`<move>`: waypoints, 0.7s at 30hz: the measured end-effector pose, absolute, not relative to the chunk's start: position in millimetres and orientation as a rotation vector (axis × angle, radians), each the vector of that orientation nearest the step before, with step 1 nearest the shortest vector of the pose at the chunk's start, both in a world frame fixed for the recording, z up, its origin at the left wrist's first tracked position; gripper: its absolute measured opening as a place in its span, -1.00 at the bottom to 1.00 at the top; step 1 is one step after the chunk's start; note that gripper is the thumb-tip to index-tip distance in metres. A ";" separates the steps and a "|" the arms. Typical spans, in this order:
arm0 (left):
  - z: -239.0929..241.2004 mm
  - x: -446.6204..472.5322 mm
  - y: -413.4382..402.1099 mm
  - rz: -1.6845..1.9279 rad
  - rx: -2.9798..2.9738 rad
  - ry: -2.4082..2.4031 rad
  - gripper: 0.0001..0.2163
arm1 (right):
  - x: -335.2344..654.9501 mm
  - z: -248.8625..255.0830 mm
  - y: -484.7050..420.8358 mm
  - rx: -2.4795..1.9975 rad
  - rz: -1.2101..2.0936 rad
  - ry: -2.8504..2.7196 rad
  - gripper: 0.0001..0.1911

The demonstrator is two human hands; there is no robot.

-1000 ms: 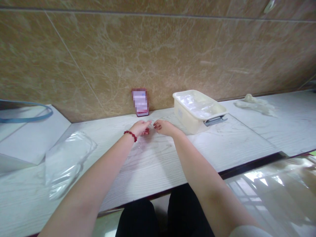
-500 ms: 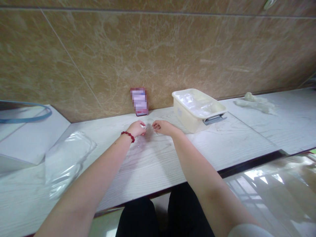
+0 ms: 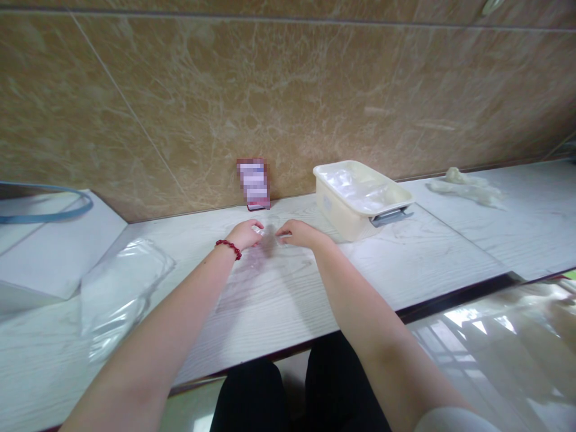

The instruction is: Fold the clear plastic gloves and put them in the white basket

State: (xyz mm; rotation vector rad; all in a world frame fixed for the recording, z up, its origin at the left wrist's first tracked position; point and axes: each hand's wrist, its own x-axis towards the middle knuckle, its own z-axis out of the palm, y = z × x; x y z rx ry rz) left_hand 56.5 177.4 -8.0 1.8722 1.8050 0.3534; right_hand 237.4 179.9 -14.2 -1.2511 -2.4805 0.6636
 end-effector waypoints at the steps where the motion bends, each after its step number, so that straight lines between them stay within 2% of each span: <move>1: -7.9 55.4 177.5 0.346 1.885 1.802 -0.67 | 237.6 -14.6 180.5 -1.247 0.653 -2.494 -0.69; 7: -2.4 50.3 169.8 0.166 2.234 1.938 -0.74 | 238.1 -17.5 182.7 -1.273 0.627 -2.527 -0.66; 11: -4.8 48.1 149.8 0.069 2.634 1.776 -0.65 | 238.7 -17.6 182.5 -1.275 0.613 -2.573 -0.62; 16: -18.2 41.1 130.2 -0.174 2.627 1.598 -0.54 | 240.6 -22.8 187.4 -1.284 0.582 -2.630 -0.58; 21: -14.8 19.8 117.3 0.059 2.651 1.614 -0.58 | 243.2 -23.8 188.4 -1.275 0.597 -2.633 -0.55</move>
